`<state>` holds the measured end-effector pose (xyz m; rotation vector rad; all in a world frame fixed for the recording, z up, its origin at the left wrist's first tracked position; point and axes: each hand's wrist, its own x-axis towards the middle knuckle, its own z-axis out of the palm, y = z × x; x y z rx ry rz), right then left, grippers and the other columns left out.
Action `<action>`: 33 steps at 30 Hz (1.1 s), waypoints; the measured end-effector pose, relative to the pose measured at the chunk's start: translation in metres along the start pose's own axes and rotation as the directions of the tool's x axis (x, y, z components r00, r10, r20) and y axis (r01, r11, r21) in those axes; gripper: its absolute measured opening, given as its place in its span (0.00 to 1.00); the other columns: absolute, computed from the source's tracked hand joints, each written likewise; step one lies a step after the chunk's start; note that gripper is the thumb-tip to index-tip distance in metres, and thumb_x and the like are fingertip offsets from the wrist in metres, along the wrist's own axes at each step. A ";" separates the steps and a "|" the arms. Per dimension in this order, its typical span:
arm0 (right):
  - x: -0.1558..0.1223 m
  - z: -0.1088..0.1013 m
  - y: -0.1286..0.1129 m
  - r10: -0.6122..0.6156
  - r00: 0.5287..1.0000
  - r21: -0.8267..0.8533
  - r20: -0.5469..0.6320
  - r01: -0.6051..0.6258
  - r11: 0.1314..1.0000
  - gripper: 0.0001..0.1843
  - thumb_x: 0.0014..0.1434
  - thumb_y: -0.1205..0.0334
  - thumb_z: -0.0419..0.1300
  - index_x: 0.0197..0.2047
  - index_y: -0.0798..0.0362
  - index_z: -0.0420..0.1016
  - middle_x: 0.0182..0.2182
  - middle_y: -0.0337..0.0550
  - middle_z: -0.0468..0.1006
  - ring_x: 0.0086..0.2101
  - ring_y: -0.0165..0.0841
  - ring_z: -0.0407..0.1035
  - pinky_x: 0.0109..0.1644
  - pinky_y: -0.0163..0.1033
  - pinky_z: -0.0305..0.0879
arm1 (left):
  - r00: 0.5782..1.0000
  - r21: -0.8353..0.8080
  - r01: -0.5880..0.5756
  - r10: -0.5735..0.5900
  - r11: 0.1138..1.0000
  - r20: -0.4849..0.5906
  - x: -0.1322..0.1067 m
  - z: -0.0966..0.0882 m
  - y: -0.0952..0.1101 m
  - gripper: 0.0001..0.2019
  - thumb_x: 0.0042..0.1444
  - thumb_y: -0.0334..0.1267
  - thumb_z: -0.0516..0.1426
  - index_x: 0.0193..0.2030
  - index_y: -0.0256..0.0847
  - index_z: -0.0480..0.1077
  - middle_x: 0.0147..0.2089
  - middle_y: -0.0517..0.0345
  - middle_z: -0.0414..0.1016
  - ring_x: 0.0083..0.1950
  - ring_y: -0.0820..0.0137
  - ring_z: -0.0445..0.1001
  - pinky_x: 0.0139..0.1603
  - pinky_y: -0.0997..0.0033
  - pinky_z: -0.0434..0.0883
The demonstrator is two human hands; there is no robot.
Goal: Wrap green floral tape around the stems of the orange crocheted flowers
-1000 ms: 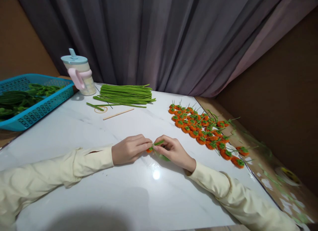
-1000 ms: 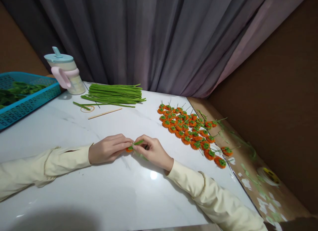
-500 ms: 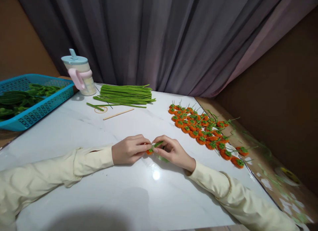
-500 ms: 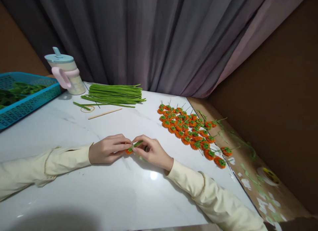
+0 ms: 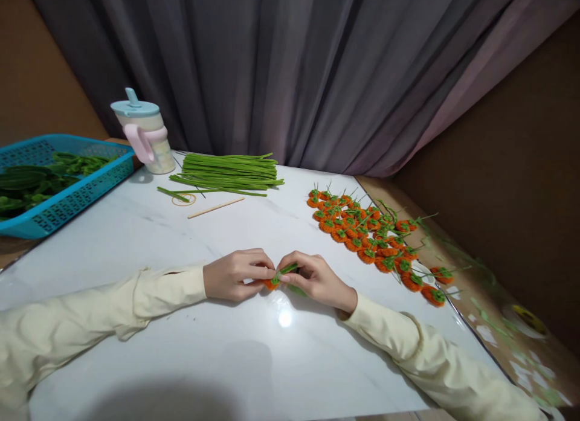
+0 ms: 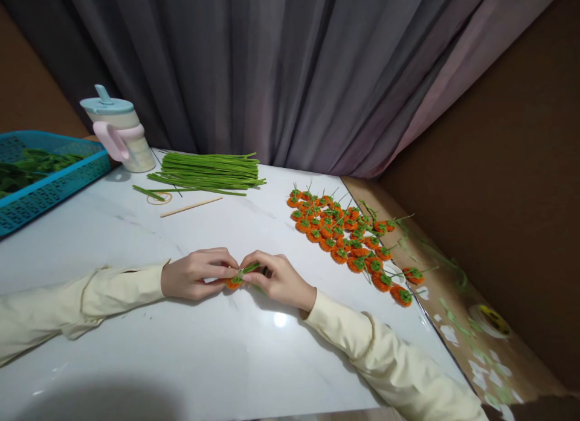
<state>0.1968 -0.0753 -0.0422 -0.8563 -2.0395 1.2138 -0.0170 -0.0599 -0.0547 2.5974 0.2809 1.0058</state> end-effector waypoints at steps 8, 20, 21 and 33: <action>-0.002 0.002 0.006 -0.137 0.990 -0.134 -0.043 0.131 0.982 0.05 0.60 0.61 0.57 0.36 0.54 0.70 0.26 0.40 0.75 0.24 0.26 0.66 0.28 0.29 0.62 | 0.999 0.073 -0.044 0.042 0.996 0.021 -0.002 0.000 0.000 0.12 0.56 0.24 0.50 0.43 0.37 0.69 0.37 0.46 0.74 0.35 0.68 0.69 0.34 0.71 0.70; -0.003 0.003 0.007 -0.097 0.993 -0.083 -0.073 0.091 0.992 0.05 0.61 0.61 0.56 0.35 0.55 0.68 0.22 0.38 0.72 0.21 0.25 0.65 0.25 0.28 0.61 | 1.000 0.153 -0.008 0.006 0.988 0.014 -0.002 0.000 0.001 0.11 0.58 0.25 0.49 0.46 0.34 0.66 0.38 0.46 0.74 0.35 0.67 0.68 0.35 0.69 0.69; -0.003 0.003 0.007 -0.098 0.992 -0.085 -0.078 0.091 0.992 0.05 0.61 0.62 0.56 0.35 0.55 0.68 0.22 0.38 0.72 0.21 0.25 0.65 0.25 0.29 0.61 | 1.000 0.154 -0.003 0.001 0.988 0.014 -0.002 0.000 0.001 0.11 0.58 0.25 0.49 0.46 0.34 0.67 0.38 0.46 0.74 0.35 0.67 0.68 0.35 0.69 0.69; -0.004 0.002 0.007 -0.083 0.985 -0.075 -0.153 0.072 0.995 0.04 0.60 0.63 0.56 0.34 0.55 0.68 0.20 0.36 0.69 0.20 0.25 0.64 0.25 0.29 0.61 | 0.975 -0.119 0.224 -0.223 0.967 0.027 0.001 0.000 0.007 0.12 0.57 0.30 0.55 0.48 0.34 0.65 0.40 0.47 0.73 0.39 0.67 0.69 0.40 0.68 0.69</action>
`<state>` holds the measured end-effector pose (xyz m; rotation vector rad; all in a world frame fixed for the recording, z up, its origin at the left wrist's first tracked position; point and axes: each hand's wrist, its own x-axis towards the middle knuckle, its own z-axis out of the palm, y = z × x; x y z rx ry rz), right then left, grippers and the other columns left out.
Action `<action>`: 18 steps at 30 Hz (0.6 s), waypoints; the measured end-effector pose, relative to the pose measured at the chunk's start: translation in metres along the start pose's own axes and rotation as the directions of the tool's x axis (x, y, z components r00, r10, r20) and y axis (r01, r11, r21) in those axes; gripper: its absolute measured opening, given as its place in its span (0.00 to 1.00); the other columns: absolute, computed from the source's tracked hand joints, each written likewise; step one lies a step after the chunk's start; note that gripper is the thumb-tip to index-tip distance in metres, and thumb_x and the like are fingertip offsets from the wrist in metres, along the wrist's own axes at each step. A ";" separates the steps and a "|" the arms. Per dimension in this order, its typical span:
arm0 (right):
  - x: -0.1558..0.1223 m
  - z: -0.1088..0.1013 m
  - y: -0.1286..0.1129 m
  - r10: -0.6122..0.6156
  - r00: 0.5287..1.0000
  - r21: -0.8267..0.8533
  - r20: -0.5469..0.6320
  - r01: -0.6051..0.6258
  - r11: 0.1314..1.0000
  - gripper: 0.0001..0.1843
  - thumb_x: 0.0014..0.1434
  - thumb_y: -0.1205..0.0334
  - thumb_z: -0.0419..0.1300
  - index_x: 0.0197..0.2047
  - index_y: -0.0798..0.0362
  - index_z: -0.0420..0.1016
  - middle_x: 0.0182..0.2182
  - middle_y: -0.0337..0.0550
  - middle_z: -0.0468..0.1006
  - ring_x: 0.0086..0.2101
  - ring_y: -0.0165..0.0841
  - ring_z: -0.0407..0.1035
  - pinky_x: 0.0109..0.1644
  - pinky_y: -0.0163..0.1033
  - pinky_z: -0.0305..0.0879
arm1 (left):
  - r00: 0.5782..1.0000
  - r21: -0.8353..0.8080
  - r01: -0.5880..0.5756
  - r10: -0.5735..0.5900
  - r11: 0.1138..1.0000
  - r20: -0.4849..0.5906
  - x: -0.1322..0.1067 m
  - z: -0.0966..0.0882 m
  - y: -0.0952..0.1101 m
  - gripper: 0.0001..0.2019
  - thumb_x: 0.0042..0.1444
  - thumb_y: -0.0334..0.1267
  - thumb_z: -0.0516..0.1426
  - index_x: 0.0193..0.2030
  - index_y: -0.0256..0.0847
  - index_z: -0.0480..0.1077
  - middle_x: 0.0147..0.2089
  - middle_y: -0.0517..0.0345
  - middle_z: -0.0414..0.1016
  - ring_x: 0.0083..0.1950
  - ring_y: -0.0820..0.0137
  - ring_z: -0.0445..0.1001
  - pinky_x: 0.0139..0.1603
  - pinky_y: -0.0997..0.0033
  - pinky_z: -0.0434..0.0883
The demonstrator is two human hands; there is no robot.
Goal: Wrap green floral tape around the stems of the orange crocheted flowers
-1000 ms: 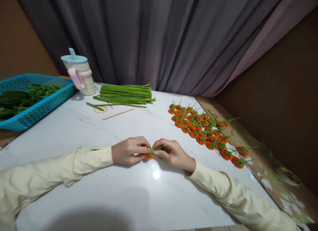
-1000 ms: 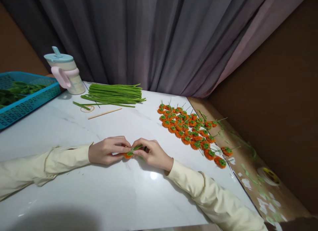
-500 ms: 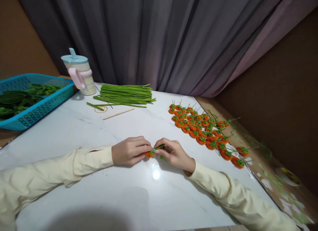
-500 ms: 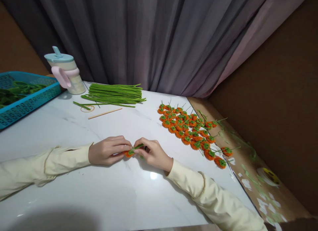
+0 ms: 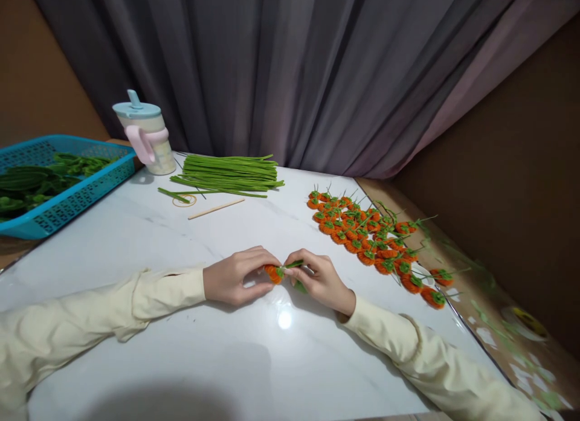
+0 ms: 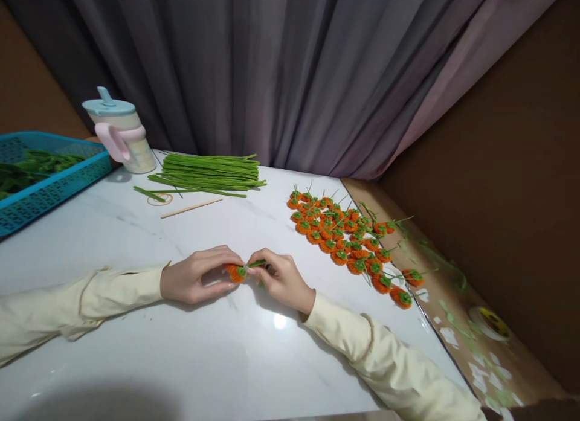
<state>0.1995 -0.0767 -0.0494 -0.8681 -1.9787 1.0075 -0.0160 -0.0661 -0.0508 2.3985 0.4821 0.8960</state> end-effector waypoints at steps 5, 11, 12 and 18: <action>0.000 0.001 -0.002 0.004 1.000 0.005 0.011 -0.004 1.000 0.04 0.60 0.63 0.56 0.34 0.54 0.69 0.20 0.36 0.70 0.21 0.25 0.64 0.26 0.30 0.61 | 0.999 -0.008 -0.036 0.036 0.999 -0.026 0.000 0.001 0.000 0.08 0.62 0.31 0.51 0.46 0.35 0.67 0.40 0.48 0.73 0.42 0.67 0.68 0.43 0.69 0.68; 0.003 0.000 -0.005 0.108 0.990 0.155 0.088 -0.121 0.980 0.08 0.58 0.58 0.59 0.33 0.55 0.68 0.23 0.39 0.73 0.23 0.26 0.66 0.27 0.31 0.62 | 0.996 0.032 -0.053 0.055 0.998 -0.075 -0.001 0.002 0.002 0.08 0.63 0.30 0.50 0.45 0.35 0.68 0.39 0.49 0.72 0.41 0.68 0.68 0.42 0.70 0.69; 0.004 -0.001 -0.006 0.142 0.983 0.214 0.119 -0.165 0.963 0.10 0.58 0.57 0.59 0.34 0.55 0.68 0.24 0.39 0.74 0.23 0.26 0.67 0.27 0.31 0.62 | 0.995 0.043 -0.057 0.060 0.997 -0.084 -0.001 0.003 0.002 0.08 0.63 0.29 0.50 0.45 0.35 0.68 0.38 0.49 0.72 0.41 0.68 0.68 0.42 0.70 0.69; 0.007 -0.002 -0.008 0.234 0.938 0.393 0.257 -0.323 0.861 0.16 0.56 0.51 0.61 0.35 0.56 0.66 0.24 0.40 0.75 0.26 0.28 0.70 0.30 0.33 0.64 | 0.986 0.170 -0.115 0.133 0.979 -0.103 -0.002 0.003 0.002 0.10 0.64 0.28 0.48 0.46 0.36 0.67 0.38 0.48 0.72 0.38 0.68 0.67 0.39 0.70 0.69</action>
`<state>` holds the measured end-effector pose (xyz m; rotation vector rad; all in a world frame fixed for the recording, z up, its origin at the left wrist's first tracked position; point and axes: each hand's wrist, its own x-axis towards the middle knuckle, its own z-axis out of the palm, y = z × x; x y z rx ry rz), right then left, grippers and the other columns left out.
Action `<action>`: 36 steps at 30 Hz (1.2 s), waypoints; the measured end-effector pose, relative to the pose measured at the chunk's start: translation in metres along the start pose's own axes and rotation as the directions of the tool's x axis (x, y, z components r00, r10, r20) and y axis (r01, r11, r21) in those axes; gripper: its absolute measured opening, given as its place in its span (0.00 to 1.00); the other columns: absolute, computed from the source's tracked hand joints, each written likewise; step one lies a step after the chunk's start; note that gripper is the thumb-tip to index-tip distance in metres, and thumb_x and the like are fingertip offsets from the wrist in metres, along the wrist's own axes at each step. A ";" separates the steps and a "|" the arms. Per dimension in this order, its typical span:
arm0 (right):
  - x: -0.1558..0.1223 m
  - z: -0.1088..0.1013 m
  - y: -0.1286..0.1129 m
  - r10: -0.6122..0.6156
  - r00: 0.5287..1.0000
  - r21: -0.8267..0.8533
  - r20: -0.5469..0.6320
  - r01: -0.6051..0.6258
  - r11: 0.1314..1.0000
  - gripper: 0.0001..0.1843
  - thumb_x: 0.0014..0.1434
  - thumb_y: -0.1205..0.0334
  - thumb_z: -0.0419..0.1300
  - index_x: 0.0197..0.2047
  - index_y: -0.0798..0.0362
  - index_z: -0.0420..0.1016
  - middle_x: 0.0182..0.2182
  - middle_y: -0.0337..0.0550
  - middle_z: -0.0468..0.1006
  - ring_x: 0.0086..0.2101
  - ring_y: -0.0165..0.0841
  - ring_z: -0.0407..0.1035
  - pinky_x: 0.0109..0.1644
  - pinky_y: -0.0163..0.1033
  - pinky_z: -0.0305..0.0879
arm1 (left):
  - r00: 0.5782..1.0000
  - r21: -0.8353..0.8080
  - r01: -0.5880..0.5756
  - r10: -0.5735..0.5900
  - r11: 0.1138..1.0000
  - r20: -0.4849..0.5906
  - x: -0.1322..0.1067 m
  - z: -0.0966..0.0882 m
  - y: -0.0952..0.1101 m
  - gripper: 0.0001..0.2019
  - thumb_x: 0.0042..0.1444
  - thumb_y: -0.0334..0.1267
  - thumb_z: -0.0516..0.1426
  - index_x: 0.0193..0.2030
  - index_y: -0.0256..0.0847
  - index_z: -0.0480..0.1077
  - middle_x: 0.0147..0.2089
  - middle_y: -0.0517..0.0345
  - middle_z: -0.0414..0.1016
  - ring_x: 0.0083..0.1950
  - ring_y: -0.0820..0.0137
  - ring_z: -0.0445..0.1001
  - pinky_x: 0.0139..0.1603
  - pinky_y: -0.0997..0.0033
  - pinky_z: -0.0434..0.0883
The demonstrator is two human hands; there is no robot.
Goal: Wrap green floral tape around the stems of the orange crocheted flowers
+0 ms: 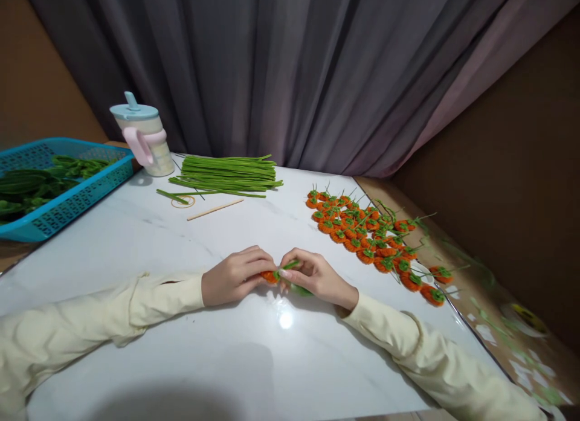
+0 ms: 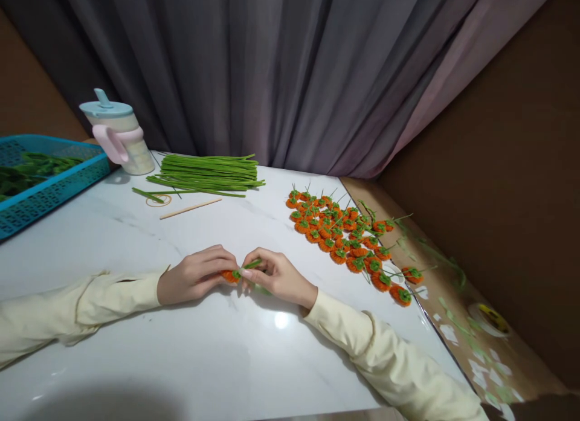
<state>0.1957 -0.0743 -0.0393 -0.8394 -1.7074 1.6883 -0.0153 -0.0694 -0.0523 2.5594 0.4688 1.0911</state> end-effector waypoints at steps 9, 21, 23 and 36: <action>0.000 -0.002 -0.003 0.031 0.999 0.039 0.042 -0.033 0.999 0.15 0.56 0.53 0.62 0.34 0.57 0.67 0.21 0.38 0.74 0.24 0.26 0.67 0.30 0.33 0.62 | 0.998 0.166 -0.052 0.047 0.985 0.033 -0.002 0.001 -0.002 0.10 0.63 0.27 0.47 0.45 0.37 0.67 0.38 0.49 0.73 0.34 0.68 0.66 0.33 0.71 0.67; 0.001 -0.004 -0.005 0.094 0.992 0.073 0.081 -0.100 0.992 0.14 0.55 0.56 0.63 0.32 0.59 0.68 0.19 0.36 0.73 0.21 0.24 0.66 0.27 0.31 0.59 | 0.957 0.507 -0.288 0.259 0.813 0.130 -0.001 -0.001 -0.001 0.09 0.61 0.25 0.47 0.42 0.35 0.66 0.35 0.51 0.74 0.29 0.70 0.68 0.29 0.71 0.67; 0.001 -0.004 -0.004 0.101 0.991 0.074 0.092 -0.108 0.991 0.14 0.55 0.55 0.63 0.32 0.58 0.68 0.19 0.36 0.73 0.21 0.24 0.66 0.27 0.31 0.58 | 0.944 0.556 -0.329 0.291 0.763 0.158 0.000 -0.002 0.000 0.07 0.61 0.26 0.48 0.40 0.36 0.66 0.34 0.52 0.75 0.28 0.71 0.68 0.30 0.71 0.68; -0.002 0.000 -0.002 -0.030 0.999 -0.138 0.025 0.033 0.990 0.14 0.58 0.52 0.59 0.33 0.56 0.66 0.20 0.37 0.70 0.22 0.25 0.63 0.26 0.30 0.58 | 0.997 0.112 0.062 -0.067 0.992 0.041 -0.002 0.003 0.004 0.10 0.63 0.29 0.48 0.42 0.37 0.69 0.37 0.50 0.72 0.36 0.69 0.70 0.35 0.72 0.69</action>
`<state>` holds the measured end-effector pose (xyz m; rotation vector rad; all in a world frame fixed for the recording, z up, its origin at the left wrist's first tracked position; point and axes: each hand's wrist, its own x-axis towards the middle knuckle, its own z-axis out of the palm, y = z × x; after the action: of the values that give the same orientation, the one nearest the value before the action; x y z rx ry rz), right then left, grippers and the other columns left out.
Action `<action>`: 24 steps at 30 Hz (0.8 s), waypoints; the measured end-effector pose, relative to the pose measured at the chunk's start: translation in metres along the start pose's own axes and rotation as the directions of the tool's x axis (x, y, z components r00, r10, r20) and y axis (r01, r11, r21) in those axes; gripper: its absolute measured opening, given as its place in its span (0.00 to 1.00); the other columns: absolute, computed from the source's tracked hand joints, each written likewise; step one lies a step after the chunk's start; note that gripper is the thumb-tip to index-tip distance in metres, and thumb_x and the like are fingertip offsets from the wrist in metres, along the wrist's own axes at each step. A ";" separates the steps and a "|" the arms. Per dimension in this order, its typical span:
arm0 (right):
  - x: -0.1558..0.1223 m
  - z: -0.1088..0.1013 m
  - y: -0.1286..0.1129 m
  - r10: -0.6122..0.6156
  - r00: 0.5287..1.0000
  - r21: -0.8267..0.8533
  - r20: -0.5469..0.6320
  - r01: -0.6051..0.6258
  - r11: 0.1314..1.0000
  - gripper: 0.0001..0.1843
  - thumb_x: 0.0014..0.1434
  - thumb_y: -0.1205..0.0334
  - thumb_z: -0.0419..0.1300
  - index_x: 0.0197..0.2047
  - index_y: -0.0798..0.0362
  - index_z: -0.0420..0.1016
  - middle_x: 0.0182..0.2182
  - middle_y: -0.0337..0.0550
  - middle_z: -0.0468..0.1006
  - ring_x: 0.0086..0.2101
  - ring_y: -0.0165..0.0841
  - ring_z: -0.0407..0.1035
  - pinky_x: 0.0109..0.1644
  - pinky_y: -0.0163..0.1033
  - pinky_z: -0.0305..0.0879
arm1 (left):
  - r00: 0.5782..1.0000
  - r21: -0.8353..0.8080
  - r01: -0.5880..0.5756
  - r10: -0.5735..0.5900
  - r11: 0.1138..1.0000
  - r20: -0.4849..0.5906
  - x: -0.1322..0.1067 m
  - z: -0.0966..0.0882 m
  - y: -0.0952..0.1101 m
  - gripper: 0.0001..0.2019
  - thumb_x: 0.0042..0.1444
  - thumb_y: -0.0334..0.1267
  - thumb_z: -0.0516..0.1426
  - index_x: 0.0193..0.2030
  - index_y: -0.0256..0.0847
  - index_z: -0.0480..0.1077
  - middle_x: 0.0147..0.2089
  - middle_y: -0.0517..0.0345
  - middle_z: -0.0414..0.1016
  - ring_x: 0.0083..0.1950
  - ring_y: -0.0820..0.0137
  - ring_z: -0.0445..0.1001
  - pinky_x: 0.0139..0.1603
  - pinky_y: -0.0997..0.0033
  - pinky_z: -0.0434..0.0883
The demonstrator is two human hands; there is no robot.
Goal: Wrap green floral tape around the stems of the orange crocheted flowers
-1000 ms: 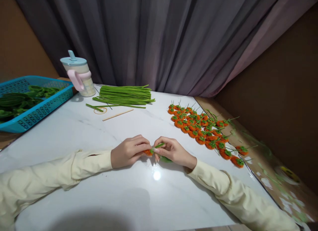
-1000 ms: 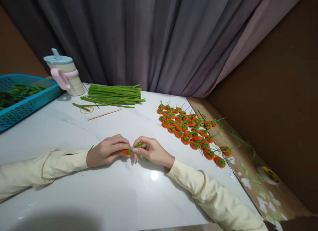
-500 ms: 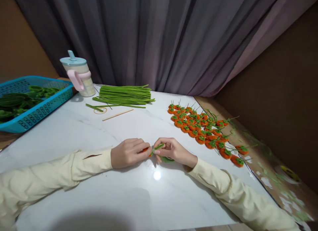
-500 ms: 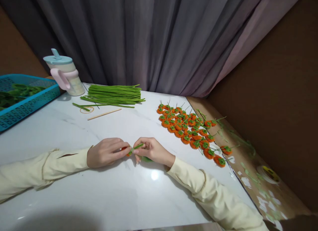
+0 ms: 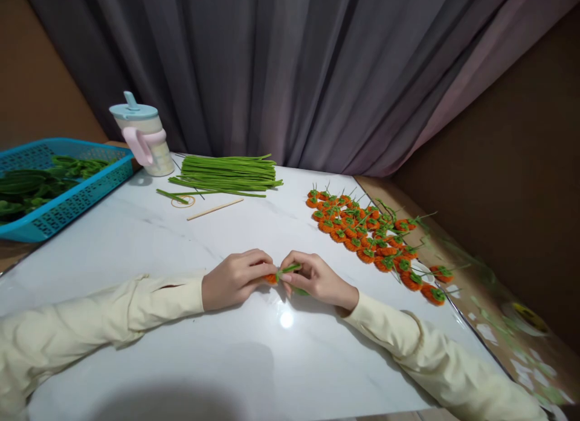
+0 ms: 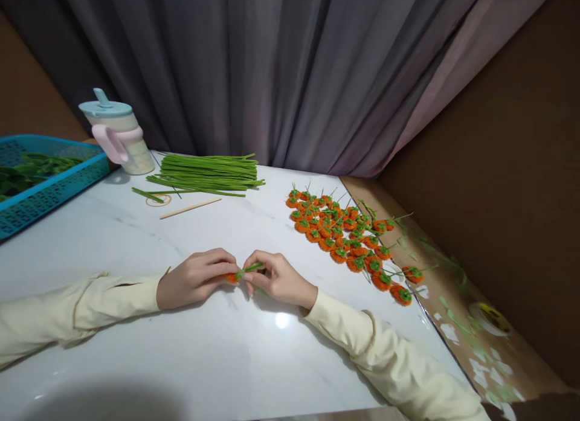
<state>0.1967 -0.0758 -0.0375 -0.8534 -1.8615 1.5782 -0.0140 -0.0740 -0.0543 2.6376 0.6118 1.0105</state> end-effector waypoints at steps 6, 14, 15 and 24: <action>-0.004 0.001 0.003 -0.186 0.981 -0.353 -0.047 0.158 0.922 0.07 0.60 0.62 0.55 0.32 0.55 0.67 0.21 0.38 0.73 0.21 0.25 0.63 0.25 0.30 0.58 | 0.958 -0.394 0.286 -0.256 0.874 0.126 0.008 -0.004 0.000 0.06 0.59 0.34 0.55 0.34 0.36 0.72 0.33 0.55 0.71 0.32 0.73 0.69 0.33 0.75 0.67; -0.005 -0.001 0.014 -0.528 0.831 -0.714 0.174 0.476 0.514 0.08 0.60 0.70 0.46 0.36 0.54 0.65 0.24 0.44 0.71 0.25 0.32 0.62 0.30 0.36 0.61 | 0.818 -0.622 0.575 -0.399 0.532 0.415 0.014 -0.008 -0.006 0.08 0.50 0.38 0.61 0.32 0.35 0.71 0.31 0.59 0.71 0.31 0.74 0.70 0.33 0.75 0.69; -0.005 -0.001 0.015 -0.542 0.816 -0.738 0.200 0.489 0.465 0.09 0.59 0.71 0.45 0.36 0.54 0.64 0.23 0.44 0.71 0.24 0.33 0.61 0.30 0.37 0.60 | 0.802 -0.644 0.596 -0.397 0.479 0.446 0.014 -0.008 -0.007 0.08 0.50 0.38 0.62 0.32 0.35 0.71 0.31 0.59 0.71 0.32 0.73 0.71 0.34 0.74 0.70; -0.004 -0.001 0.008 -0.663 0.598 -0.806 0.451 0.592 -0.014 0.10 0.60 0.74 0.45 0.37 0.59 0.67 0.21 0.44 0.69 0.24 0.33 0.61 0.28 0.39 0.59 | 0.708 -0.650 0.702 -0.381 0.292 0.594 0.019 -0.012 -0.008 0.10 0.47 0.38 0.64 0.31 0.33 0.71 0.24 0.61 0.71 0.22 0.79 0.62 0.21 0.79 0.57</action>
<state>0.2006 -0.0772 -0.0451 -0.2228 -2.5044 -0.2783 -0.0116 -0.0572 -0.0380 1.4223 0.6433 0.4069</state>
